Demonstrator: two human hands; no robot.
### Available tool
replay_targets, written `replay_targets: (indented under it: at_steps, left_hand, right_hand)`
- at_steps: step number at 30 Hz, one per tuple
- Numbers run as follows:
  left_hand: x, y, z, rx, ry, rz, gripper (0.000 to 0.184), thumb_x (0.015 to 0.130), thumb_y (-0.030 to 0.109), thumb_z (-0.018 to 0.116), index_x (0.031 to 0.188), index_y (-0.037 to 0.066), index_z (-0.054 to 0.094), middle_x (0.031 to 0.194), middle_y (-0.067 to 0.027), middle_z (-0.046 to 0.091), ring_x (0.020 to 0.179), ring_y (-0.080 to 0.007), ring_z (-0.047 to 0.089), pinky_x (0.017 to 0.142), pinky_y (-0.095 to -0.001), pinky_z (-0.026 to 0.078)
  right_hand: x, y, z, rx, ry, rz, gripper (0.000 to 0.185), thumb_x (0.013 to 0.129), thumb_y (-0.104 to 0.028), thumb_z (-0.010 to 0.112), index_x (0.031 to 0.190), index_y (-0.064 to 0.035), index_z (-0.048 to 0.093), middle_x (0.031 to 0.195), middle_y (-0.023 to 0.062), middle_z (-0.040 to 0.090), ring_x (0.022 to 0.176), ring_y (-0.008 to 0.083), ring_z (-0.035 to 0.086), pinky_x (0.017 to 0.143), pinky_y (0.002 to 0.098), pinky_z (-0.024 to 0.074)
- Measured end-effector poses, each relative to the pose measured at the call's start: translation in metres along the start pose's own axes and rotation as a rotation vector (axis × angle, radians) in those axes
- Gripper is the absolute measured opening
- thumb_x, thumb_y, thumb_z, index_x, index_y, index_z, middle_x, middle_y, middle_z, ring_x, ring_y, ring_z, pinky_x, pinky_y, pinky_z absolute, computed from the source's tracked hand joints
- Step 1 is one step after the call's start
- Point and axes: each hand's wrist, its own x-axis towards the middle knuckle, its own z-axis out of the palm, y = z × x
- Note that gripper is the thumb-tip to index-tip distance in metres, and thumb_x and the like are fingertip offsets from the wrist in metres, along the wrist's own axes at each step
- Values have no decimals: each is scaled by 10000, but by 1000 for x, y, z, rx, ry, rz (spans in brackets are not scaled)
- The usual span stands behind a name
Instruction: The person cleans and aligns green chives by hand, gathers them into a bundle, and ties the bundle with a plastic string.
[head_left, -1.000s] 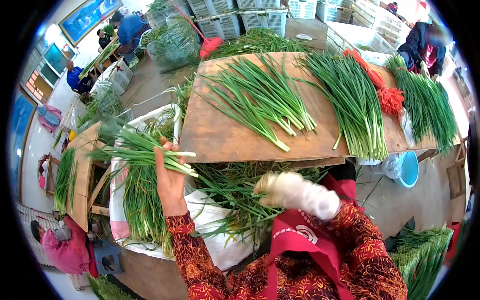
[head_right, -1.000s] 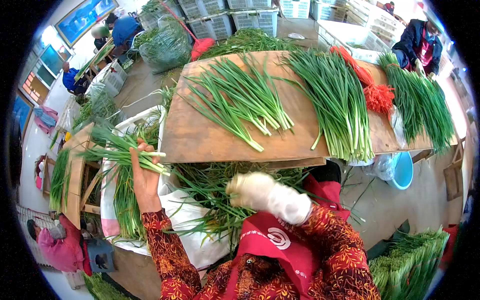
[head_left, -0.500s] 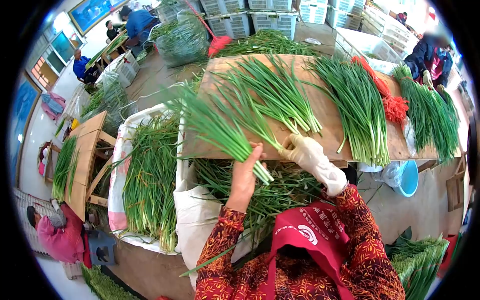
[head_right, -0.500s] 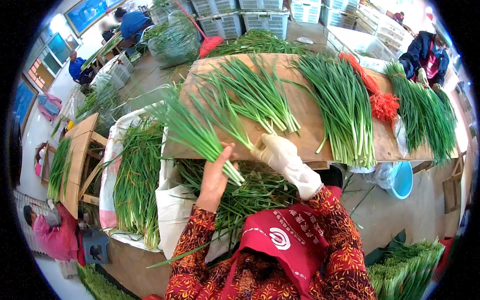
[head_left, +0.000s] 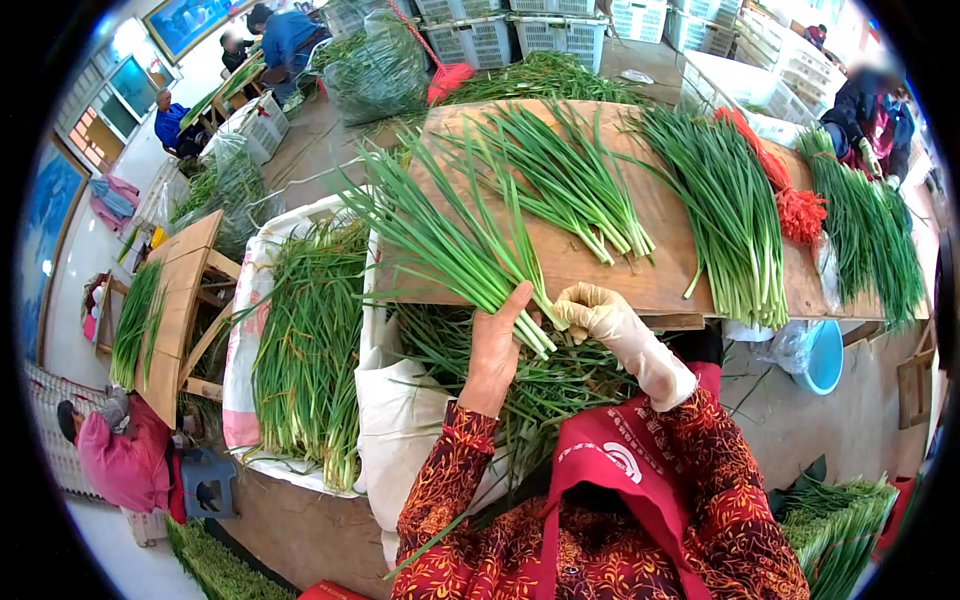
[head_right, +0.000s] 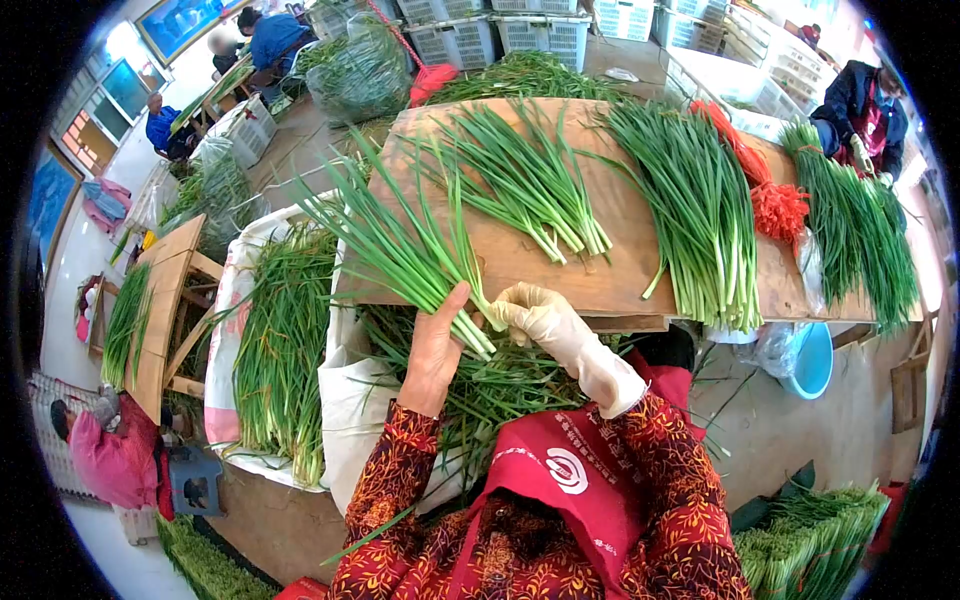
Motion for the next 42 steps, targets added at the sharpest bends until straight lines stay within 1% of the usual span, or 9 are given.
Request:
replay_targets:
  at_steps: [7, 18, 21, 23, 25, 27, 30, 33, 42]
  left_hand:
    - [-5, 2, 2, 193, 36, 143, 212, 816, 120, 649, 1011, 73, 582, 884, 21, 589, 763, -64, 554, 621, -223, 464]
    - [-7, 13, -5, -69, -76, 69, 227, 813, 124, 620, 1023, 89, 539, 1008, -42, 624, 841, -111, 574, 659, -267, 487]
    - [-2, 29, -23, -50, -12, 227, 266, 817, 181, 595, 1046, 57, 540, 964, -71, 608, 869, -173, 590, 706, -309, 496]
    - [-2, 56, -38, -86, -8, 382, 265, 840, 171, 579, 1072, 54, 528, 991, -73, 589, 843, -158, 597, 669, -293, 528]
    - [2, 83, -36, -209, 85, 622, 395, 864, 99, 559, 1235, 79, 426, 965, -37, 558, 778, -103, 543, 685, -299, 516]
    - [5, 98, -41, -182, -1, 680, 455, 872, 119, 561, 1289, 85, 382, 927, -13, 523, 717, -77, 481, 647, -270, 463]
    - [8, 96, -45, -333, -228, 480, 474, 868, 144, 577, 1296, 77, 384, 905, -5, 502, 682, -62, 440, 617, -242, 404]
    - [11, 65, -28, -251, -177, 281, 392, 839, 200, 624, 1174, 55, 484, 835, -1, 528, 619, -59, 435, 563, -227, 394]
    - [20, -13, 7, -307, -90, -85, 186, 815, 109, 645, 976, 69, 561, 881, -47, 594, 617, -87, 510, 539, -265, 474]
  right_hand:
    - [7, -10, 13, -321, 130, -131, 238, 853, -278, 596, 915, -48, 583, 675, -30, 507, 580, 44, 410, 515, 208, 338]
    - [12, -7, 8, 119, 89, -104, 243, 863, -282, 584, 937, -50, 574, 737, -17, 577, 564, 39, 439, 525, 181, 369]
    - [6, -14, 12, -170, 147, -165, 232, 856, -267, 588, 961, -60, 585, 755, 17, 597, 631, 76, 501, 575, 208, 416]
    - [6, 3, 10, -835, 1, -344, 307, 841, -354, 570, 1003, -96, 610, 906, 103, 640, 853, 265, 611, 772, 340, 474]
    - [-2, -4, 20, -1053, -469, -99, 356, 812, -421, 582, 1007, -126, 619, 958, 102, 633, 890, 297, 601, 800, 370, 469]
    - [-4, -15, 13, -1008, -356, -221, 357, 792, -427, 604, 1014, -147, 622, 961, 98, 633, 886, 283, 606, 803, 371, 468]
    - [35, 8, -28, -783, 144, -449, 350, 771, -412, 627, 949, -111, 628, 913, 107, 635, 832, 286, 614, 739, 364, 486]
    - [41, -24, -45, -1447, 539, -366, 289, 710, -284, 699, 892, -76, 615, 800, 142, 618, 731, 315, 602, 632, 384, 473]
    - [32, -25, -48, -1129, 482, -194, 307, 838, -326, 538, 902, -37, 618, 704, 123, 624, 694, 249, 618, 628, 336, 469]
